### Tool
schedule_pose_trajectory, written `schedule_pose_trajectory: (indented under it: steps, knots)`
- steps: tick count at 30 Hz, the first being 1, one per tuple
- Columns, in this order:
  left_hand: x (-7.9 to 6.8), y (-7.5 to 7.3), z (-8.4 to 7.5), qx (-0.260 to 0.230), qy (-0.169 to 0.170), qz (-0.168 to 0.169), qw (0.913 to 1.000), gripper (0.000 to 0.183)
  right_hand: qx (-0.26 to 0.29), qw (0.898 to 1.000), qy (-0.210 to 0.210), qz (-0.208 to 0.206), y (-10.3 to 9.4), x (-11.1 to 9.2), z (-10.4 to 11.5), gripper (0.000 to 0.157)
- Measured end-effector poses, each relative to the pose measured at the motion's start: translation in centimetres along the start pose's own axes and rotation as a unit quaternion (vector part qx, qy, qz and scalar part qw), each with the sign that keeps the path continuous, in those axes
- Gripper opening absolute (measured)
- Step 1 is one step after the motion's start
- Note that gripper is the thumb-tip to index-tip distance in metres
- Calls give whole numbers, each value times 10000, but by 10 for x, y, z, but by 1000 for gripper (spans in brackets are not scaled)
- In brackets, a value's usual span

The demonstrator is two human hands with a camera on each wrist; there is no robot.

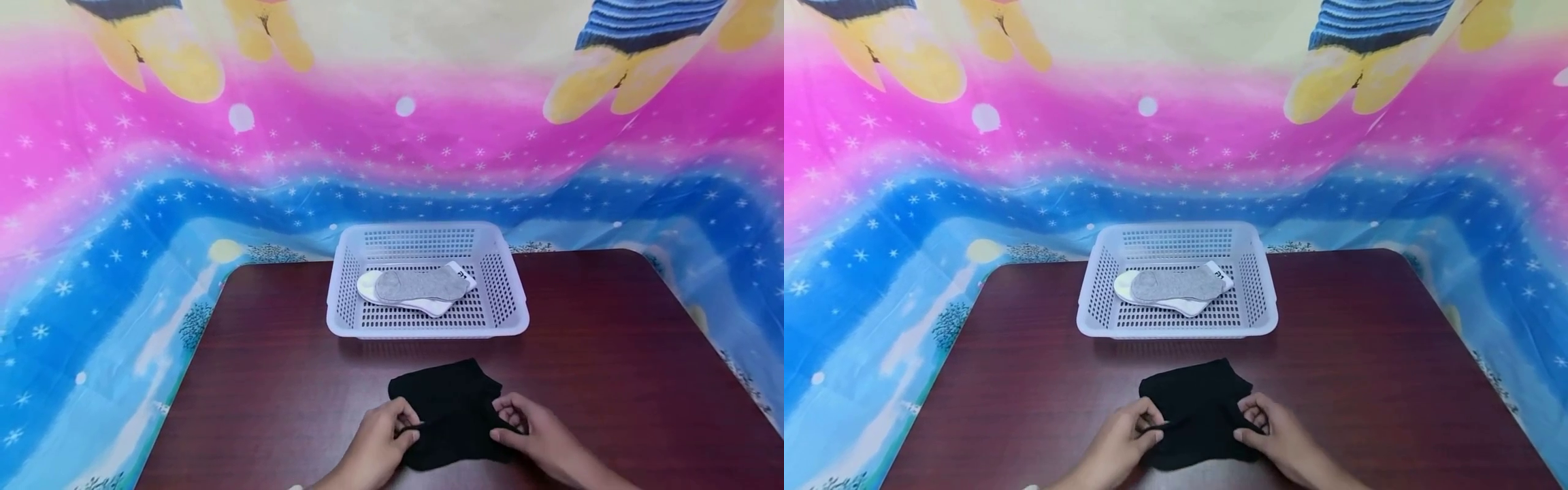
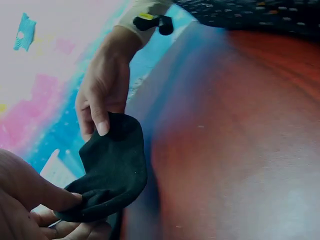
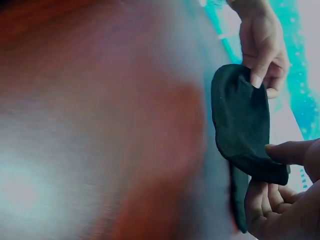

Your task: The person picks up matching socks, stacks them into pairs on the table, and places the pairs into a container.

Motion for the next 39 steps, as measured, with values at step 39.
schedule_pose_trajectory:
  steps: [39]
  knots:
    - [52, -22, 10, 2375, 763, -922, 9640, 28, -2526, 9444, -1256, -1688, 3, 62, -7, 35]
Point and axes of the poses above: each hand's wrist, its own x-axis towards the middle knuckle, its own y-axis out of the palm, z = x × y, the point moved 1 cm from there along x, towards the middle knuckle, and after that the axes turned 1 degree about -y, right-handed, at the moved point
